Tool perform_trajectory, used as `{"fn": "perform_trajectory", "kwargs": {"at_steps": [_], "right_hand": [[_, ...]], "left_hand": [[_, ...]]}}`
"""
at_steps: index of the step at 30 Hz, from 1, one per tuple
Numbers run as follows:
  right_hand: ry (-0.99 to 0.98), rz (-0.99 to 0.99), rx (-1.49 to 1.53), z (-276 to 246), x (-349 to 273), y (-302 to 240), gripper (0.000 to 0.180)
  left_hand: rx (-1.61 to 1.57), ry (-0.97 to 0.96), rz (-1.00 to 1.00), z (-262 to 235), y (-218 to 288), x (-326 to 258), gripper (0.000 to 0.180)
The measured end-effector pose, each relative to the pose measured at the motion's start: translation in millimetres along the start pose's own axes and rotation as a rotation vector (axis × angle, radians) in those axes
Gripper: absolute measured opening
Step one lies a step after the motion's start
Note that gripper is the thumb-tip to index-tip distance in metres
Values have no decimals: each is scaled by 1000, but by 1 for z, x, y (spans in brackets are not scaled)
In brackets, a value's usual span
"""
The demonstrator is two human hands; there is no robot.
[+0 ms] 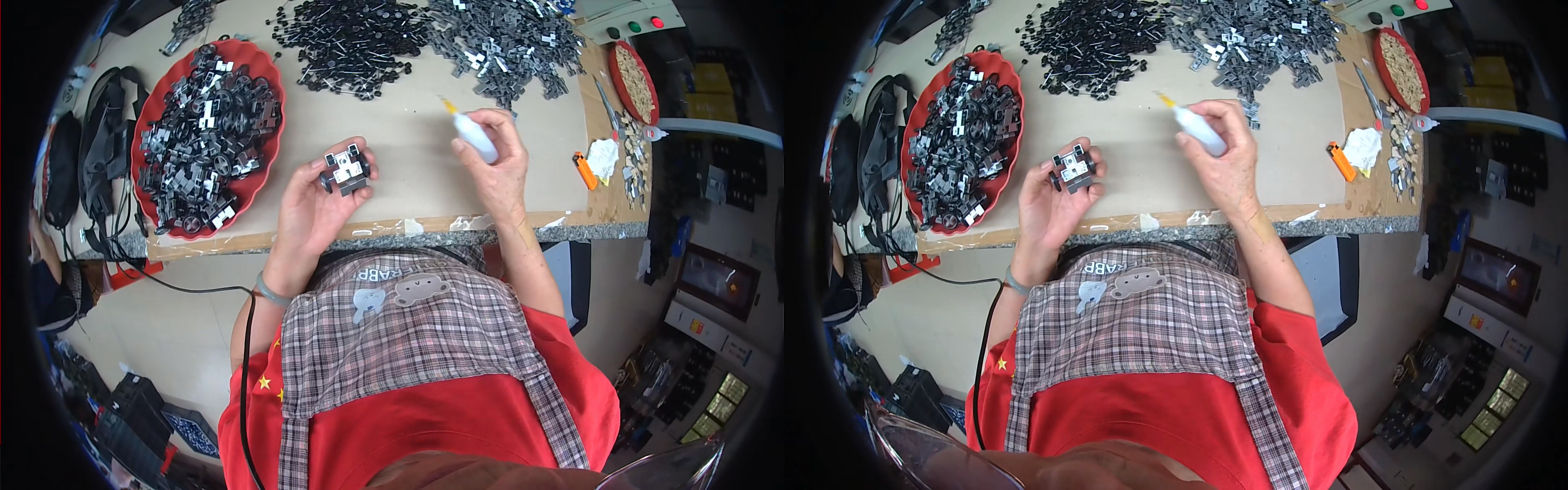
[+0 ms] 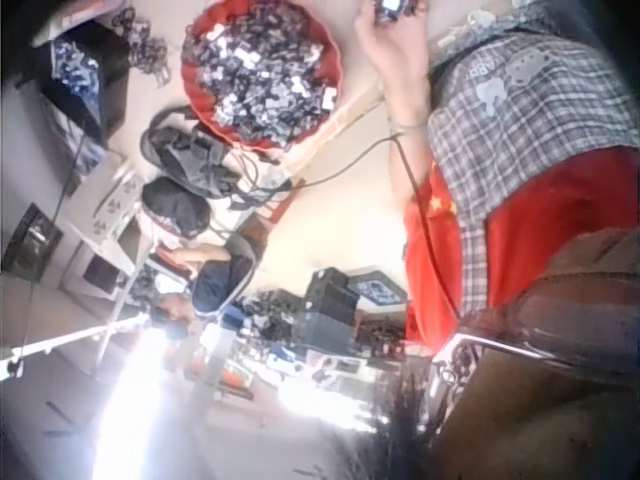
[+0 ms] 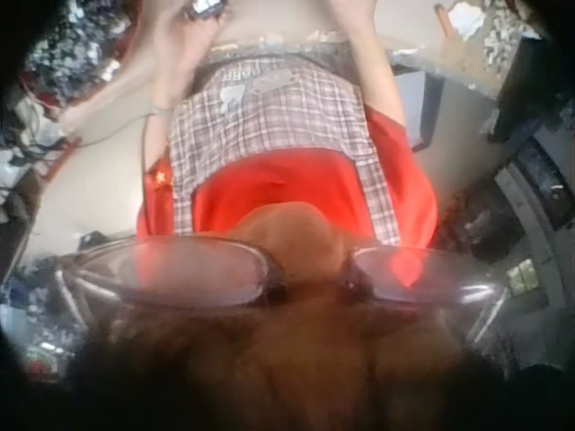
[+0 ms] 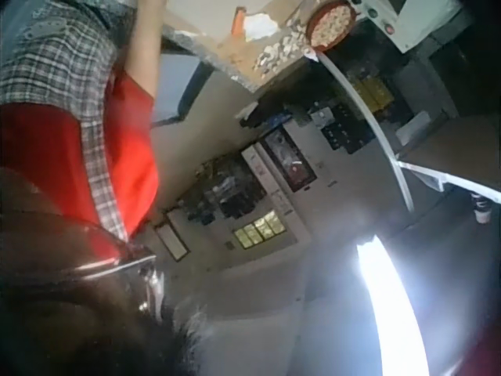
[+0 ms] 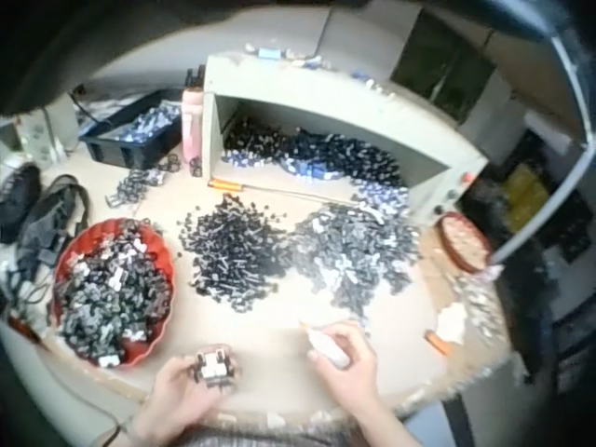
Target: The person assembles mechanical parts by hand, joining them together and applying glue from a bottle to bond them into an assembled component.
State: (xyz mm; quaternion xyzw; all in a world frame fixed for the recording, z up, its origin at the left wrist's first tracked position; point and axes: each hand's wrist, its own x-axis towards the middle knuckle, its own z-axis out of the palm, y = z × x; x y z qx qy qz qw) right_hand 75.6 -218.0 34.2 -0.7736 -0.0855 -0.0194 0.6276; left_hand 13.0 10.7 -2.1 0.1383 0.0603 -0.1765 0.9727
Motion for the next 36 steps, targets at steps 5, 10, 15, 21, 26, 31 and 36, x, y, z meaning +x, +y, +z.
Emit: {"fn": "perform_trajectory", "kwargs": {"at_steps": [5, 10, 15, 21, 26, 31, 36], "right_hand": [[304, 112, -330, -53, 15, 12, 21], [178, -78, -716, -75, 19, 25, 20], [67, -161, -781, -50, 19, 25, 27], [22, 206, -206, -28, 22, 17, 18], [12, 109, -344, -31, 19, 19, 16], [-84, -13, -505, -28, 18, 6, 19], [-147, -195, -691, -19, 16, 0, 22]], "left_hand": [[25, -9, 5, 0, -1, 1, 54], [38, -3, 4, 1, -2, 2, 54], [62, 8, 7, 0, -3, 1, 53], [81, 22, 10, 0, -4, -1, 51], [111, 3, 13, 1, -2, 1, 51], [104, 13, 21, 1, -2, 1, 51], [77, -18, 41, -2, -4, 1, 49]]}}
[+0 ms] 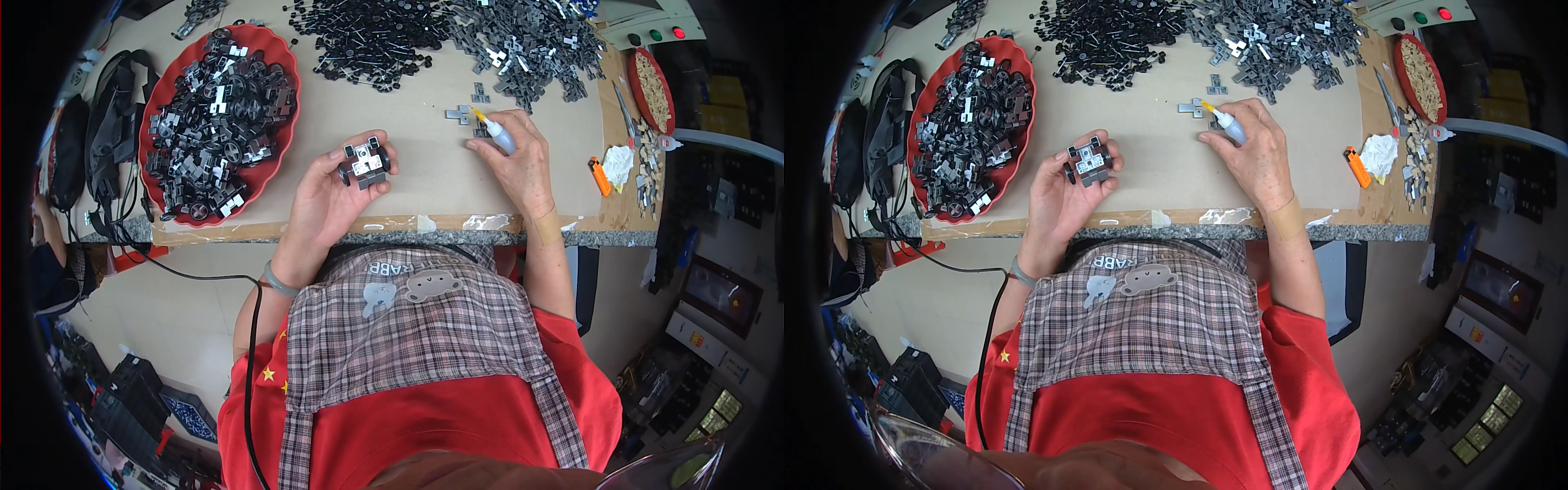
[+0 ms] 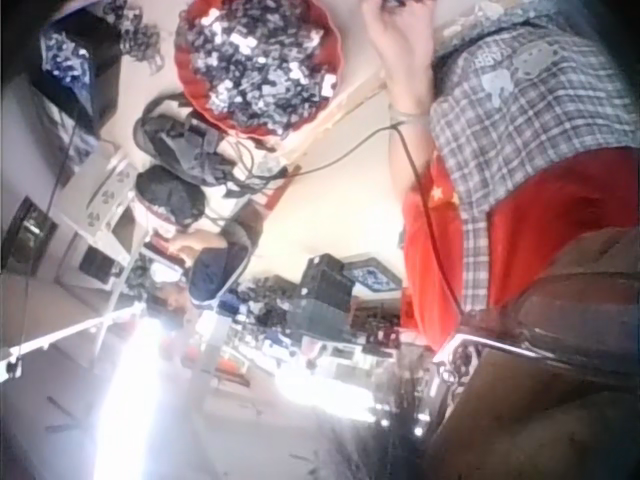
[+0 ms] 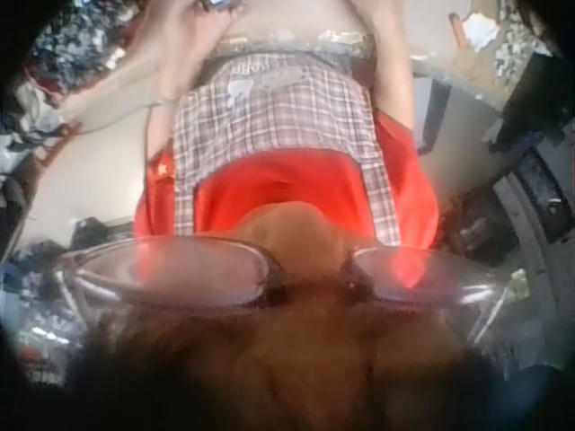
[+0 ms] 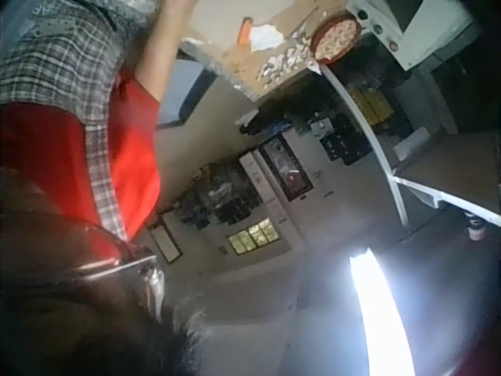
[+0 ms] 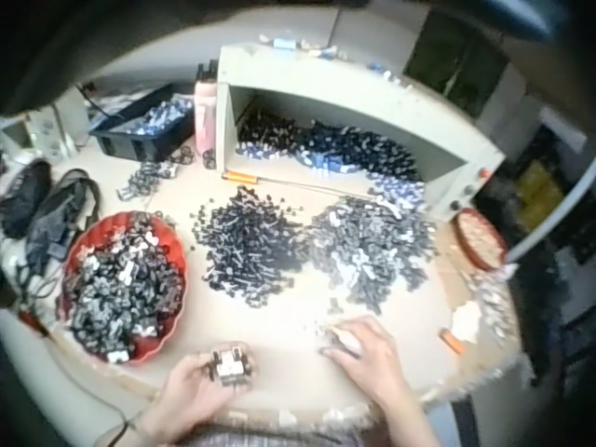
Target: The person assembles mechanical parts by hand, joining them together and applying glue from a bottle to bond them into an assembled component.
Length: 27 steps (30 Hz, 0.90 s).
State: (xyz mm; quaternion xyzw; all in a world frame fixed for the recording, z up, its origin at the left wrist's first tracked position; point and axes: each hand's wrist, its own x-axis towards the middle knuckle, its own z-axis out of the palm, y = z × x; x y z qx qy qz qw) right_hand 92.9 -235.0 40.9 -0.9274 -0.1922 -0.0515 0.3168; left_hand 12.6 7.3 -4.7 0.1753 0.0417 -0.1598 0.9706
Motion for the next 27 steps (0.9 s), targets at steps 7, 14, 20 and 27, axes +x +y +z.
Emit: {"fn": "perform_trajectory", "kwargs": {"at_steps": [7, 14, 20, 27], "right_hand": [[29, 32, -100, 5, 3, 0, 22], [28, 381, 202, 4, -2, 0, 13], [161, 81, 42, 9, -6, 16, 13], [-45, 432, 50, -7, -6, -6, 16]], "left_hand": [[19, 23, -8, 2, 1, -1, 51], [9, 17, -3, 2, 1, -1, 50], [32, 24, -27, 1, 1, 0, 53], [45, 14, -17, 1, 1, 0, 52]]}}
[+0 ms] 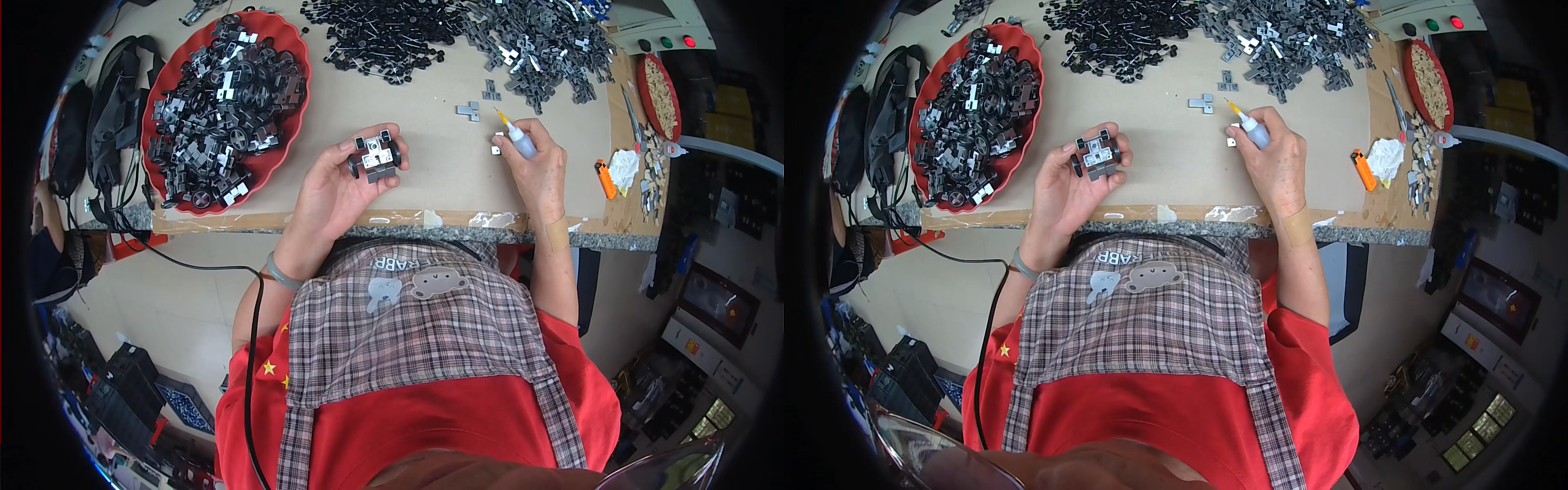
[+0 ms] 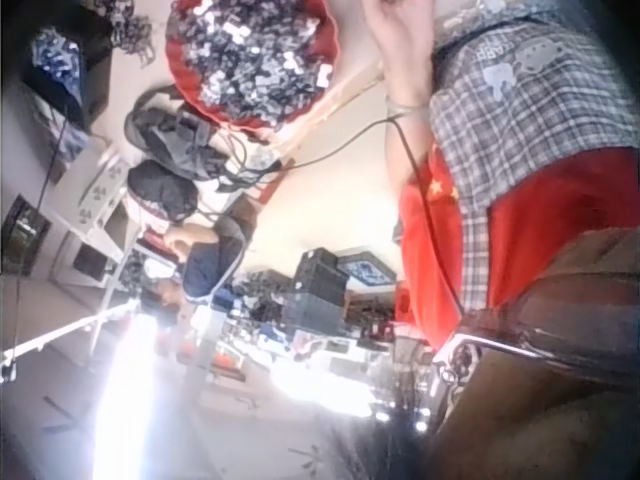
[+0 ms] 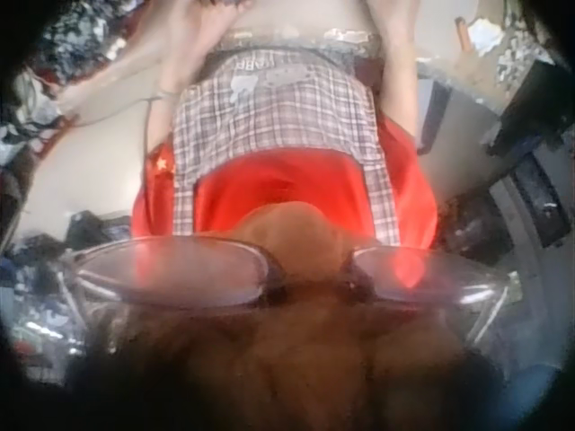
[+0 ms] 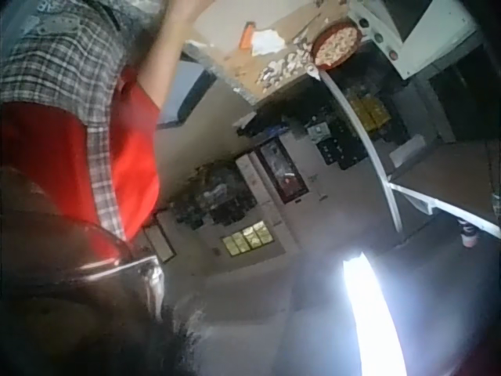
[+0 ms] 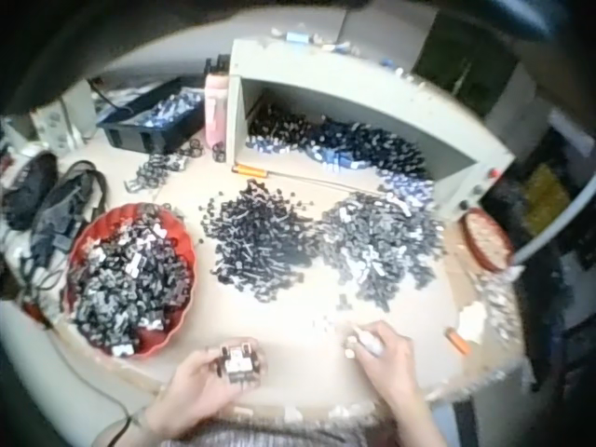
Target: The person assembles mechanical parts by hand, joining them together and applying glue from a bottle to bond them into an assembled component.
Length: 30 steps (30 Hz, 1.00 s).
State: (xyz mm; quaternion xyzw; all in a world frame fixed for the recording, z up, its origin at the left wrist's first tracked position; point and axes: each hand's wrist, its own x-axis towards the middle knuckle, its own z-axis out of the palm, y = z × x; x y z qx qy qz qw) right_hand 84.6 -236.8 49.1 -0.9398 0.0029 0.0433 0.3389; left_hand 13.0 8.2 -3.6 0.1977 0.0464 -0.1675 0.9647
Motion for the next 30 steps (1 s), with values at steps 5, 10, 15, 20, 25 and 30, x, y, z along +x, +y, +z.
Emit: {"fn": "perform_trajectory", "kwargs": {"at_steps": [5, 10, 15, 20, 25, 30], "right_hand": [[29, -270, -21, -7, 1, 16, 16], [-21, -450, -14, -14, 3, 15, 26], [-162, -583, -132, -16, 4, 15, 29], [-136, -619, -170, -13, 2, 15, 30], [-112, -621, -128, -7, -3, 7, 31], [-258, -592, 577, 15, -16, -23, 26]], "left_hand": [[-12, -17, -1, 1, 0, 0, 50], [-10, 6, 9, 5, 0, 0, 50], [-33, 15, 12, 4, 0, 0, 50], [43, 29, -5, 4, -1, 0, 54], [89, 69, -13, 11, -4, -1, 51], [109, 71, -15, 21, -8, -5, 46]]}}
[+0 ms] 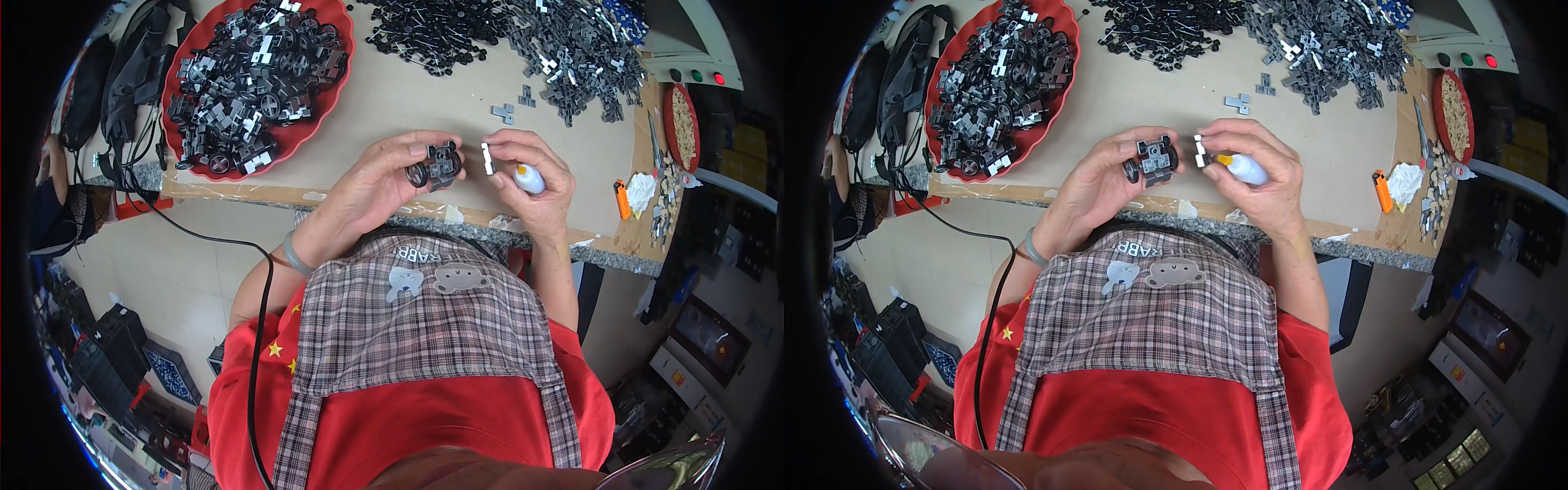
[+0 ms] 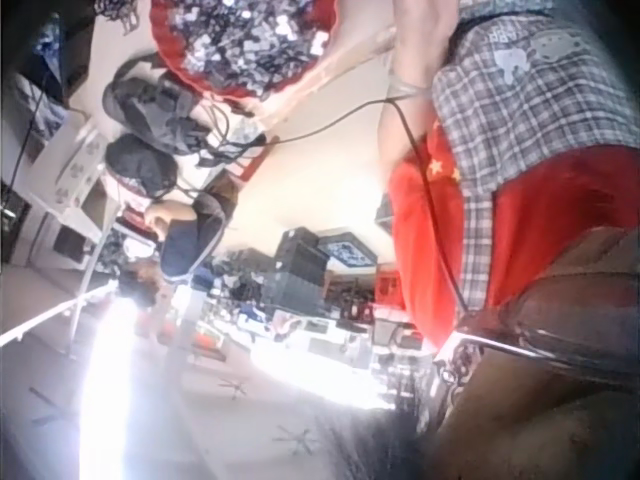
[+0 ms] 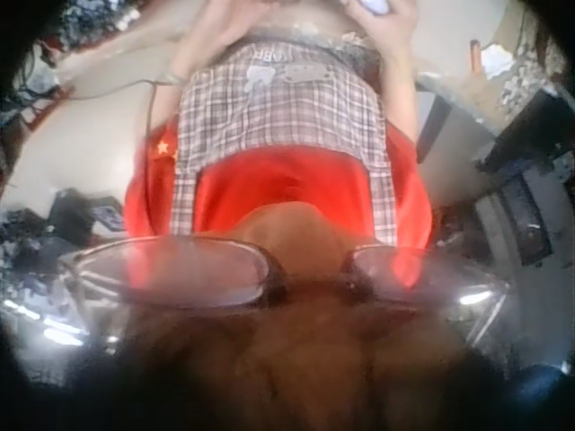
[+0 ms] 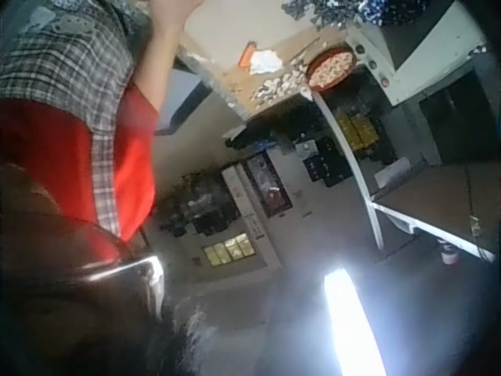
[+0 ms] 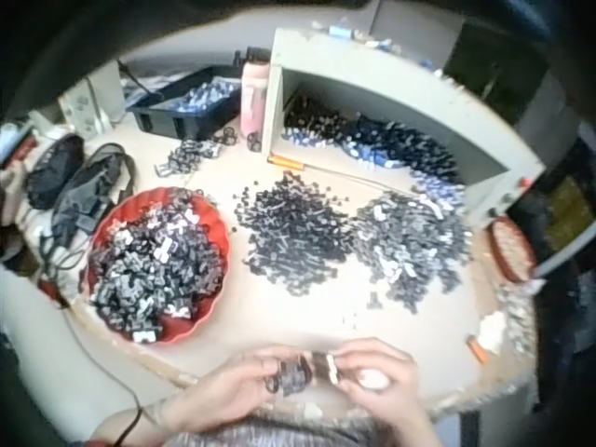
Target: The person assembles mechanical parts by hand, joining them together and applying glue from a bottle to bond them into an assembled component.
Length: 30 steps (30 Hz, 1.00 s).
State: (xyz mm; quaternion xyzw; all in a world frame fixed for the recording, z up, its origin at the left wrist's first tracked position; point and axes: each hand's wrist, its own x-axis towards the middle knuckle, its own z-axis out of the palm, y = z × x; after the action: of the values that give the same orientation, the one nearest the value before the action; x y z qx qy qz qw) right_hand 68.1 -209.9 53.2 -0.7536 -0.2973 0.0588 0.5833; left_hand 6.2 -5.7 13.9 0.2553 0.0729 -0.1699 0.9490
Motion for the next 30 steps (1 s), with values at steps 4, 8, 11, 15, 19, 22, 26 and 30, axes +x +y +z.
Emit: {"fn": "perform_trajectory", "kwargs": {"at_steps": [4, 8, 11, 15, 19, 22, 26, 30], "right_hand": [[5, -55, 40, 16, 4, 1, 27], [-32, -54, 17, 22, 0, 3, 29], [-32, -100, -20, 23, 1, 6, 30], [-34, -99, -23, 21, 1, 7, 29], [-52, -100, -54, 20, -1, 8, 28], [-43, -152, -133, 22, -2, 9, 29], [-27, -179, -262, 25, -7, 0, 32], [-101, -197, -359, 17, -6, -6, 33]], "left_hand": [[100, -10, -50, 5, 4, -3, 42], [121, -15, -49, 4, 1, -4, 40], [97, 6, -63, 7, 2, -4, 33], [96, 6, -54, 9, 2, -3, 31], [95, -21, -47, 5, 1, -2, 31], [126, -8, -36, 6, 1, -3, 31], [152, -10, -34, 4, 1, -4, 32], [176, 22, -67, 0, 2, -2, 32]]}}
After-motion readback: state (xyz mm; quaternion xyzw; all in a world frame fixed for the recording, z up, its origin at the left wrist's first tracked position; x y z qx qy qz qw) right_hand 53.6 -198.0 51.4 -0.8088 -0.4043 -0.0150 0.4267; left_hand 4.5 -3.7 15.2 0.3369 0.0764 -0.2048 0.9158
